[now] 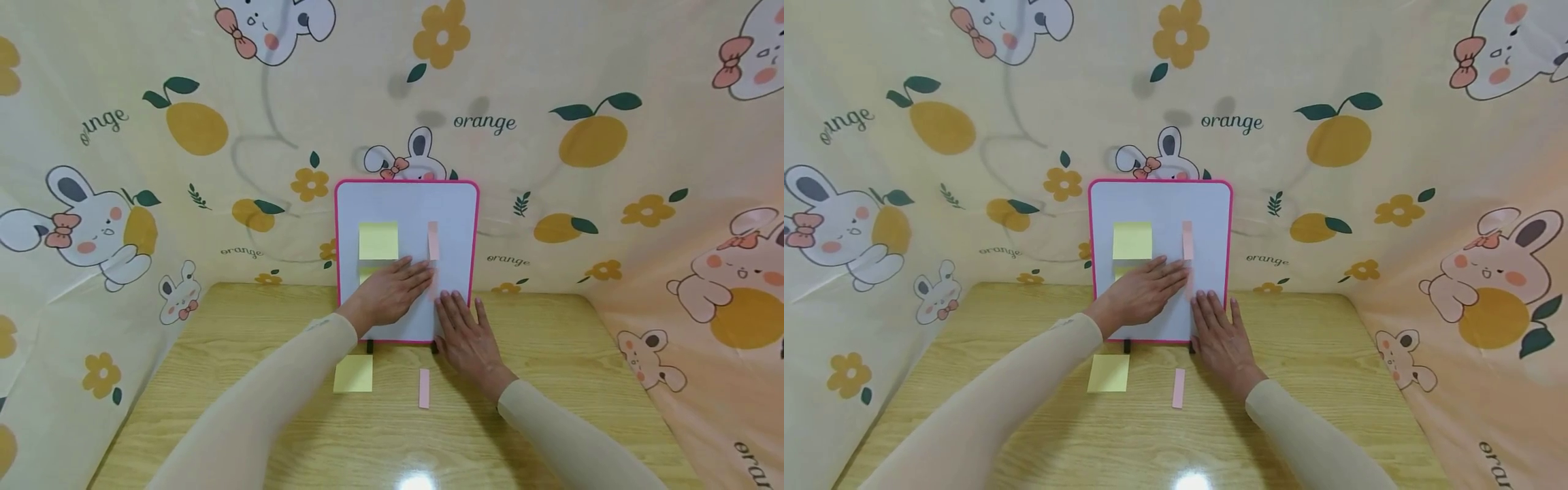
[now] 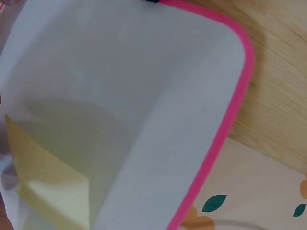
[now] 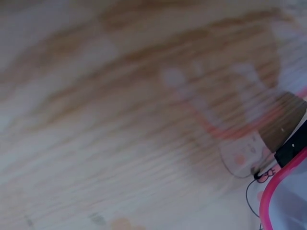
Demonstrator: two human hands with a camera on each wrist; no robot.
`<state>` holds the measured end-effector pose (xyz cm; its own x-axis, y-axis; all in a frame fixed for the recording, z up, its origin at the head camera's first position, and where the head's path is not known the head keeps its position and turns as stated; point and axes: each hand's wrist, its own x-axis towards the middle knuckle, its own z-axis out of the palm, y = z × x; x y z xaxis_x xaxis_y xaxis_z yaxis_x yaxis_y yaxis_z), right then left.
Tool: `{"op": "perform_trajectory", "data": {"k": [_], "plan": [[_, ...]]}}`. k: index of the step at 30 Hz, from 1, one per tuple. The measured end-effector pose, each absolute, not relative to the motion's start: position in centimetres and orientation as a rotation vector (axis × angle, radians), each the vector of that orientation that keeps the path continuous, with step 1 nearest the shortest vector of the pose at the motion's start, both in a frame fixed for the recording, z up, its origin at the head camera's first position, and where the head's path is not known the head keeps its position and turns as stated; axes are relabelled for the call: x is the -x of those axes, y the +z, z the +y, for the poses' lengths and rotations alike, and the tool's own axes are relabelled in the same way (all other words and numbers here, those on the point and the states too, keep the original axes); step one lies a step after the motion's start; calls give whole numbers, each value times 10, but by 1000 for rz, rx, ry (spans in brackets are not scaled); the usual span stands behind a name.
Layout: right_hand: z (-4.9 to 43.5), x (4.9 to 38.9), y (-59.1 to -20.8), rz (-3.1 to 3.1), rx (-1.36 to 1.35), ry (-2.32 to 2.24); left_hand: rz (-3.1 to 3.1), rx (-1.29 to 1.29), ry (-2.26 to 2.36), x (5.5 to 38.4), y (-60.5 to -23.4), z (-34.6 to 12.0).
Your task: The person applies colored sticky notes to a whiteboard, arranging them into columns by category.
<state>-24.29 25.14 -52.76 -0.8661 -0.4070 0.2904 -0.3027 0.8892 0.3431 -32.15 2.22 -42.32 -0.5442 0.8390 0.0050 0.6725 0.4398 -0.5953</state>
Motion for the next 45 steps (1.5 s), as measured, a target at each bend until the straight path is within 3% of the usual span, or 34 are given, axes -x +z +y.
{"op": "perform_trajectory", "data": {"k": [27,45], "plan": [[256,243,-532,-2628,-560,-358,-2385,1268,652,309,-449,17],[253,242,-526,-2668,-456,-267,-2448,1002,276,268,-489,3]]}}
